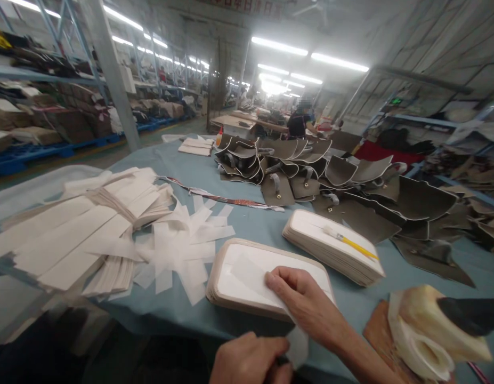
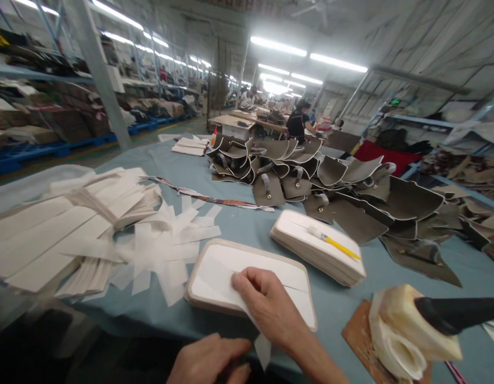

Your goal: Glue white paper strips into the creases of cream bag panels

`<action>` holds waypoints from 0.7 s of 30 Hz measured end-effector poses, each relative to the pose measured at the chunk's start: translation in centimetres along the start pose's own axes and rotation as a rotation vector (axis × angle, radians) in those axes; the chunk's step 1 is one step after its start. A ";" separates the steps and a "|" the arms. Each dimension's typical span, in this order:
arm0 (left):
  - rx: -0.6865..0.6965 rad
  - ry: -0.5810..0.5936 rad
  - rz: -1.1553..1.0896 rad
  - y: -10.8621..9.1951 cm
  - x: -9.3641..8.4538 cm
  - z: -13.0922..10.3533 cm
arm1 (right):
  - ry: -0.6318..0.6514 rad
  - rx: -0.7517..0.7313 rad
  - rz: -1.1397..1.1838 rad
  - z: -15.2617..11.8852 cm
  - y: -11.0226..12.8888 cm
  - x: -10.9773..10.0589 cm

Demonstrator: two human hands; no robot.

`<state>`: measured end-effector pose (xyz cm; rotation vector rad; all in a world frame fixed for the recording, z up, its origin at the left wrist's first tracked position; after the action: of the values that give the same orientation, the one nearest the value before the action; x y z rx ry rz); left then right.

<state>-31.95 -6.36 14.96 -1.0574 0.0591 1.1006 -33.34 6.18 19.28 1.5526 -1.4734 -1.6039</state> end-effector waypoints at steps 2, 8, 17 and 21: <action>0.154 -0.196 0.210 -0.3 -3.1 0.2 | 0.041 0.034 -0.034 1.3 -0.3 -0.3; 0.105 -0.223 0.413 2.3 -8.7 0.6 | 0.109 0.105 -0.220 4.3 -1.0 0.0; -0.032 -0.196 0.393 5.7 -10.0 0.1 | 0.120 0.134 -0.544 7.0 -0.8 0.3; -0.049 -0.204 0.382 6.4 -10.0 0.3 | 0.110 0.166 -0.609 7.5 -1.1 0.1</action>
<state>-41.87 -12.79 16.09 -0.9950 0.0737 1.5576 -39.81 9.22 16.64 2.3054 -1.1573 -1.6936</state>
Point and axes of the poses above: each hand's wrist, its own z-axis towards the middle knuckle, its own x-axis out of the palm, y = z × x, the point moved 9 cm from there along z, towards the middle knuckle, and after that the axes turned 1 degree about -y, right-handed, at the moved point
